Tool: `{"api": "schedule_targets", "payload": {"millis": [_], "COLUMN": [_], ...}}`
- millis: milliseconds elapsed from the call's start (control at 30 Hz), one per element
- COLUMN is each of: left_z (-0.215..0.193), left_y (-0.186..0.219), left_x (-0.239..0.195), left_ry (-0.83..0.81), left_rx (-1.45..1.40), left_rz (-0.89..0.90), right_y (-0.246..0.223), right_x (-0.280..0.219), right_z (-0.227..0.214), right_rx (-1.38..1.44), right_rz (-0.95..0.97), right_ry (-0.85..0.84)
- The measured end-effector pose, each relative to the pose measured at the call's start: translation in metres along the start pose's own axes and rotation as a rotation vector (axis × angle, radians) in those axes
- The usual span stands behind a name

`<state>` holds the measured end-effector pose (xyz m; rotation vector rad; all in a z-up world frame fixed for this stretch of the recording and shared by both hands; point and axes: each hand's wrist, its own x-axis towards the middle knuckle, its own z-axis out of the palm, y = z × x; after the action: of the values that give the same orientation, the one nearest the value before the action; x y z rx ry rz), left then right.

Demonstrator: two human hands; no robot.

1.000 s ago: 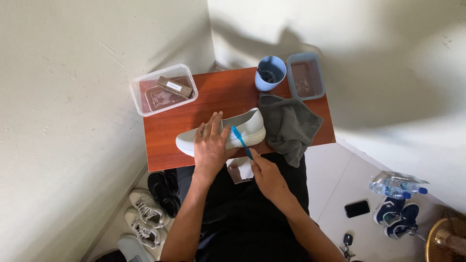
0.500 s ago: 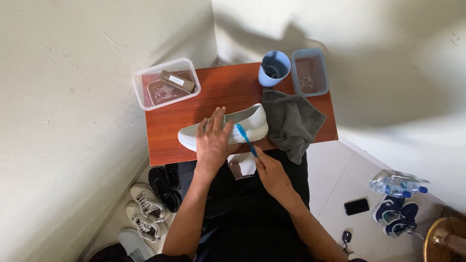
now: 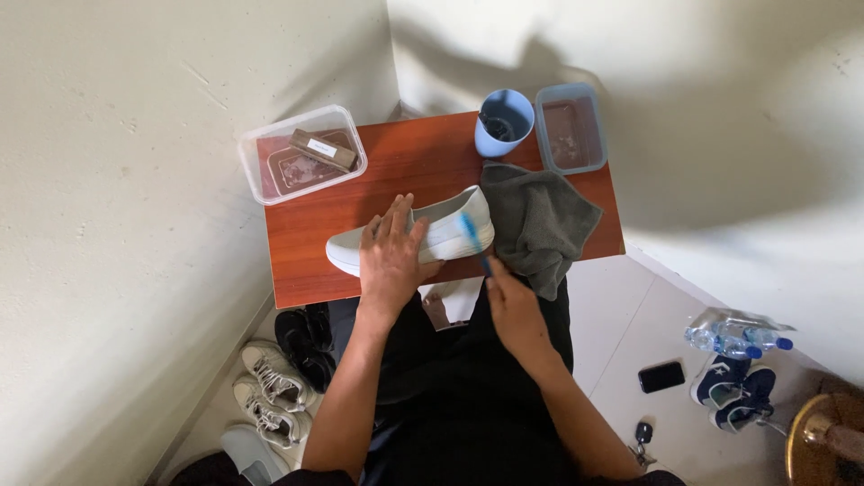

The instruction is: The person cleans a white slip-on shoe using a blue toothbrush and a gray cloth. They scrub the shoe's surface and wipe it with the cloth while holding it on a wooden table.

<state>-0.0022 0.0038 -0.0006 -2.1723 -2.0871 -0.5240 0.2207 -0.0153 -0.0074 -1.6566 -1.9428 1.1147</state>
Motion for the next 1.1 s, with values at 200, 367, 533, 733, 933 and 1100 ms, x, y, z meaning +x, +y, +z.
{"api": "schedule_targets", "payload": {"millis": [200,367,533,733,933,1100], "left_z": [0.003,0.003,-0.005,-0.012,-0.002,-0.011], "left_y": [-0.001,0.000,0.002,0.005,0.002,0.005], "left_x": [0.002,0.001,0.003,0.006,0.001,0.005], "left_ry": [-0.020,-0.023,-0.047,-0.092,-0.030,-0.062], "left_rx": [0.021,0.027,0.012,0.047,0.003,-0.002], "left_rz": [-0.020,-0.020,-0.027,-0.038,-0.009,-0.040], "right_y": [0.023,0.000,0.013,0.014,0.010,-0.007], "right_x": [-0.002,-0.011,0.001,0.002,0.013,0.000], "right_z": [0.010,0.011,0.004,0.018,0.001,0.020], "right_rx": [-0.019,0.026,0.028,0.026,-0.139,-0.069], "right_rz": [-0.033,-0.062,-0.001,-0.061,-0.032,-0.089], "right_ry": [0.064,-0.027,0.073,-0.098,0.054,-0.113]}}
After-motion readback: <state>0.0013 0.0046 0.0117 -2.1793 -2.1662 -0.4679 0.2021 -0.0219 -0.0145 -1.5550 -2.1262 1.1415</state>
